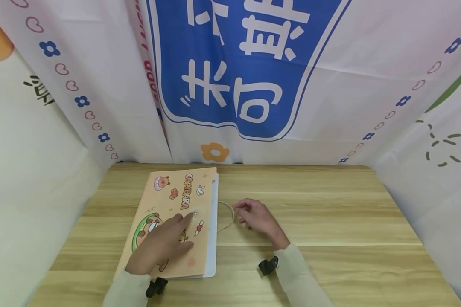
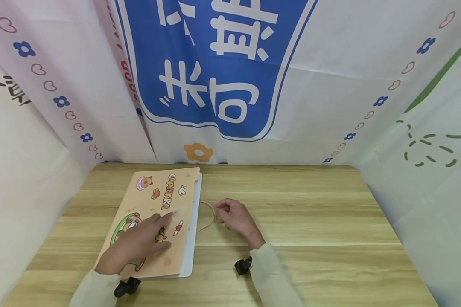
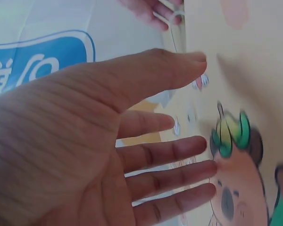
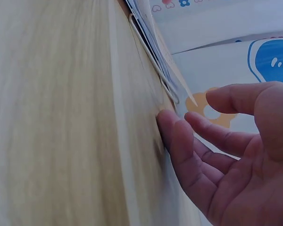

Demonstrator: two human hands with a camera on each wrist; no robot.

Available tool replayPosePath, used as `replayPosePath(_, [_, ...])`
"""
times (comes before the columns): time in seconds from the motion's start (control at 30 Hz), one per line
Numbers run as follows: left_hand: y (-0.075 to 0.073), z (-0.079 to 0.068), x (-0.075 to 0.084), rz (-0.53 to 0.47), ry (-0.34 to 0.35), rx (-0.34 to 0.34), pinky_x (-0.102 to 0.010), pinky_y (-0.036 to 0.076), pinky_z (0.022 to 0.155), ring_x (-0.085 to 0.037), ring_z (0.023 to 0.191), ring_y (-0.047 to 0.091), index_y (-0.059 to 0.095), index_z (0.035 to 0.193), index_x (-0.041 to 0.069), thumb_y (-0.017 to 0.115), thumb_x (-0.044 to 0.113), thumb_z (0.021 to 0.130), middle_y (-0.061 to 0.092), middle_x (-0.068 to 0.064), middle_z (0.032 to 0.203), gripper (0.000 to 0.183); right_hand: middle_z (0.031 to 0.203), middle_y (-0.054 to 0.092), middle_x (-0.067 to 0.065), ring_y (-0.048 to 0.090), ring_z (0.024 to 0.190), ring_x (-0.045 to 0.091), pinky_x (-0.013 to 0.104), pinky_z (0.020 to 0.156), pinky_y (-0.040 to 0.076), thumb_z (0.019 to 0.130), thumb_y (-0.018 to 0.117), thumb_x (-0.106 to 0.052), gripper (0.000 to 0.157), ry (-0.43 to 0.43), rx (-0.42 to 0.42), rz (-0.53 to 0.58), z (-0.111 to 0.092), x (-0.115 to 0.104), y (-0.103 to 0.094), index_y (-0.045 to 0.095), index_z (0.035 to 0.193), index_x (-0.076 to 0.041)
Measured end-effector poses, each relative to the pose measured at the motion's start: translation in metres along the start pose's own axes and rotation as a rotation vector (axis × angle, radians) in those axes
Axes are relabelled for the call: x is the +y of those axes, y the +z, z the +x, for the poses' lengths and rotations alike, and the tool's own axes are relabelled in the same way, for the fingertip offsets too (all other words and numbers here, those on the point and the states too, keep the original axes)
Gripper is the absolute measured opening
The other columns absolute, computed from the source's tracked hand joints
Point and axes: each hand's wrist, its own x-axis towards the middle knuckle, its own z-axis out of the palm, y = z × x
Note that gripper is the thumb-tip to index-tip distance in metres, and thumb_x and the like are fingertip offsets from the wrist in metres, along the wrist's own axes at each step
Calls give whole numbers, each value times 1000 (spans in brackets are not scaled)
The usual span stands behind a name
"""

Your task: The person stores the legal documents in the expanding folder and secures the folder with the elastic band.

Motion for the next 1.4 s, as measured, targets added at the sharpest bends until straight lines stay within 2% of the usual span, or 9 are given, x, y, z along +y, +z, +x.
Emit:
replayPosePath(0.1, [-3, 3, -11, -38, 13, -8, -43, 51, 73, -26, 100, 54, 48, 153, 6, 84, 33, 87, 54, -14, 129, 80, 100, 71, 10, 69, 80, 23, 35, 64, 57, 104, 60, -20, 28, 14, -14, 33, 2, 0, 0, 68, 123, 0])
replayPosePath(0.2, [-5, 7, -20, -41, 26, 1, -59, 49, 89, -38, 121, 53, 49, 152, 4, 83, 37, 87, 50, -20, 143, 81, 101, 72, 12, 71, 83, 25, 34, 66, 58, 104, 58, -18, 30, 18, -37, 73, 4, 0, -1, 67, 124, 2])
replayPosePath(0.3, [-7, 10, -28, -30, 46, 2, -70, 38, 100, -47, 134, 44, 46, 153, 0, 81, 39, 88, 44, -24, 150, 84, 99, 73, 14, 71, 84, 25, 34, 67, 58, 104, 56, -15, 31, 20, -51, 92, 6, 0, 0, 66, 126, 5])
replayPosePath(0.43, [-7, 13, -37, -69, 40, -9, -73, 22, 109, -52, 142, 30, 41, 155, -3, 82, 39, 87, 34, -29, 157, 90, 100, 73, 14, 70, 84, 25, 33, 66, 58, 104, 54, -11, 30, 19, -69, 110, 6, 0, 2, 64, 127, 6])
replayPosePath(0.6, [-3, 16, -44, -84, 3, -22, -77, 7, 109, -57, 146, 15, 37, 157, -2, 85, 44, 82, 15, -31, 164, 100, 103, 73, 14, 71, 85, 24, 34, 68, 58, 106, 52, -8, 31, 22, -100, 128, 7, 0, 5, 61, 131, 8])
replayPosePath(0.73, [1, 17, -45, -110, -18, -29, -78, 0, 108, -60, 146, 8, 35, 158, -2, 86, 45, 80, 9, -33, 164, 105, 102, 74, 14, 72, 85, 26, 37, 69, 58, 106, 52, -6, 31, 19, -103, 128, 7, 1, 5, 60, 132, 8])
replayPosePath(1.07, [3, 16, -44, -127, -61, -61, -85, 4, 102, -64, 145, 2, 30, 160, -1, 86, 45, 80, 9, -33, 164, 107, 94, 74, 11, 73, 83, 26, 33, 64, 57, 105, 55, -8, 21, -36, -135, 127, 9, -6, 10, 68, 116, 5])
replayPosePath(1.27, [3, 17, -44, -129, -77, -81, -85, 5, 102, -64, 144, 2, 30, 160, -2, 85, 46, 81, 7, -33, 164, 107, 91, 72, 11, 66, 74, 24, 28, 56, 49, 106, 57, -11, 21, -96, -128, 102, 14, -12, 19, 71, 115, 1])
replayPosePath(1.4, [4, 18, -43, -129, -88, -93, -85, 5, 102, -63, 144, 2, 30, 160, -2, 85, 47, 81, 7, -32, 164, 108, 92, 70, 12, 65, 77, 27, 29, 58, 51, 105, 58, -11, 20, -97, -119, 131, 20, -17, 30, 72, 113, 1])
